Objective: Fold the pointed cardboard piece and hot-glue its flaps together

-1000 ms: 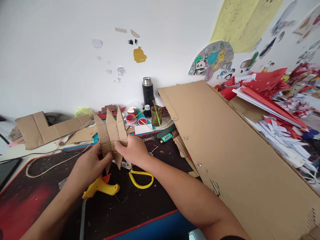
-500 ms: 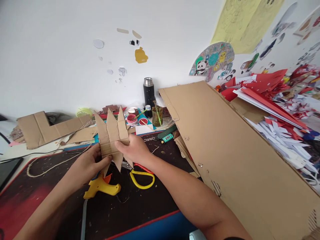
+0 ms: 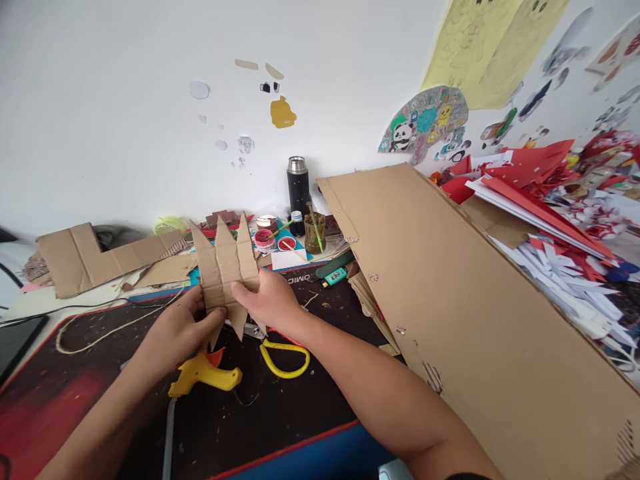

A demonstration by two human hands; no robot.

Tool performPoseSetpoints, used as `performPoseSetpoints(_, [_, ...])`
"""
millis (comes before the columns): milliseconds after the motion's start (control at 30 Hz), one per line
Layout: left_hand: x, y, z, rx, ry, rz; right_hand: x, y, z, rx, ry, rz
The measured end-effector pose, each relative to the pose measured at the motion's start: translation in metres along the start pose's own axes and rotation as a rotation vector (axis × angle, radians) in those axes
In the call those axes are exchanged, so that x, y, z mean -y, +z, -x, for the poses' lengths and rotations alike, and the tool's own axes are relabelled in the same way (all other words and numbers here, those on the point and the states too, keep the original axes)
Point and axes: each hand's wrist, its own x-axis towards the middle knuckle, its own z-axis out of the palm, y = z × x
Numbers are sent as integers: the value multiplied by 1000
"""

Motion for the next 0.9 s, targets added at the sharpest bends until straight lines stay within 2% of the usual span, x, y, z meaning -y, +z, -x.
performPoseSetpoints(67, [3,-4,0,8,-18,173,1,0,1,33,-13,-44])
performPoseSetpoints(167, [5,-9,-1,-21,-72,262,2,1,3,56,-24,-74])
performPoseSetpoints(300, [8,-13,-2,-73,-99,237,3,4,5,95,-34,-58])
performPoseSetpoints(533, [9,-18,-2,-68,-129,158,6,3,7,133,-43,-31])
performPoseSetpoints(633, [3,-15,1,-93,-136,26,5,4,8,124,-13,35])
performPoseSetpoints(767, [-6,-4,1,-224,-170,-474,3,6,7,85,0,141])
performPoseSetpoints(833, [-6,-1,0,-229,-162,-498,4,6,7,73,-1,161])
performPoseSetpoints(900, [-3,-2,-1,-206,-126,-319,6,5,7,67,6,162])
